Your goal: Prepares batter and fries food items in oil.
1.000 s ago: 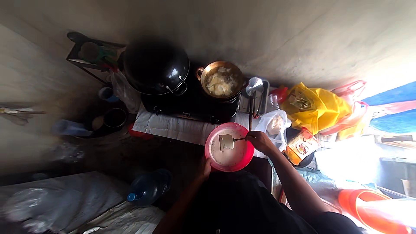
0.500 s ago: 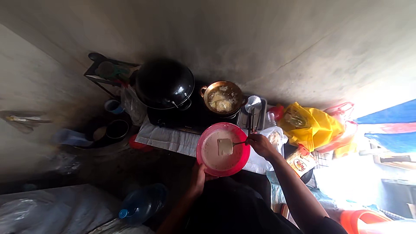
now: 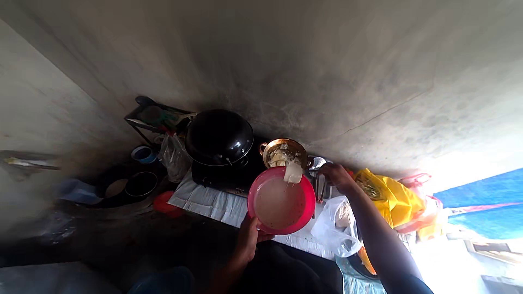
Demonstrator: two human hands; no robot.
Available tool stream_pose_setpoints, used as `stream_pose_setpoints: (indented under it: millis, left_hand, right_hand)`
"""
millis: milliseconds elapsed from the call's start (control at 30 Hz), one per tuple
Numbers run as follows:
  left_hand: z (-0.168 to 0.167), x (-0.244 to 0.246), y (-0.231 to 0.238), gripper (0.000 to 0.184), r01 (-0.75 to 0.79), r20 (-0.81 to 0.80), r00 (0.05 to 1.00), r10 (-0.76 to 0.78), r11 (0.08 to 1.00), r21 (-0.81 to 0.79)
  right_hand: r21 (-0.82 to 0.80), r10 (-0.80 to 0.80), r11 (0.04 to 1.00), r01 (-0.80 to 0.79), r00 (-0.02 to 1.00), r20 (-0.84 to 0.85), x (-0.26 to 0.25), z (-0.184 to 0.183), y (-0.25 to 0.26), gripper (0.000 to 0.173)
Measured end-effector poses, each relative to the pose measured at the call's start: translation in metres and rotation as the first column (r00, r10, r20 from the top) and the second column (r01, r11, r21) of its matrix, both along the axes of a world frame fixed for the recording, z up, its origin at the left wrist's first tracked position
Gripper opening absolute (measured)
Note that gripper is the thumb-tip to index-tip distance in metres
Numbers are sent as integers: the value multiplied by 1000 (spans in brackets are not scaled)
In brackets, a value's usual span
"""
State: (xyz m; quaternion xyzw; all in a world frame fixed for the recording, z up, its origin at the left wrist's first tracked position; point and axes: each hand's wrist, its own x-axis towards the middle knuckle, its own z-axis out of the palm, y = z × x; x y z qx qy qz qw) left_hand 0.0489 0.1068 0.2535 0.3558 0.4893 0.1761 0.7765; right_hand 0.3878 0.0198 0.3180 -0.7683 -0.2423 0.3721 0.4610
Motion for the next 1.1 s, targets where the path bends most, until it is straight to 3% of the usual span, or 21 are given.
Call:
stream_pose_setpoints:
  millis: [100,167,267,367,533,633,767,967,1100]
  left_hand:
    - [-1,0,10,39,-6,10,1000,6,1000,12]
    - [1,-4,16,40,-9,6,1000,9,1000,9]
    - [7,-16,27,40,-11,-12,1000,11,1000,10]
    - [4,-30,36,41,-12,-34,999,13,1000,22]
    - [5,-48,44,39,-10,-102,995,11,1000,5]
    - [-1,-59,48,36,9,-138,990,-7,1000,14]
    - [-25,-73,47,38,72,-188,981,-52,992,104]
    - [-39,-72,32,39,188,-232,960,-155,973,131]
    - [-49,-63,13,38,262,-242,943,-230,959,111]
  right_hand:
    - [20,-108,994,107,993,50,35,2,26,22]
    - [-62,-120,989,136,969,215,55,-8,44,23]
    - [-325,11,932,161,883,469,67,-18,71,27]
    - [-534,194,826,181,798,571,54,-13,97,34]
    - [-628,469,772,97,580,666,29,-3,140,31]
    - [-613,487,782,112,505,713,27,-4,153,28]
    - [-533,370,827,179,541,755,21,1,136,26]
    - [-308,31,927,214,776,630,-11,-13,39,30]
    - [-254,43,964,85,886,461,-74,-34,-41,31]
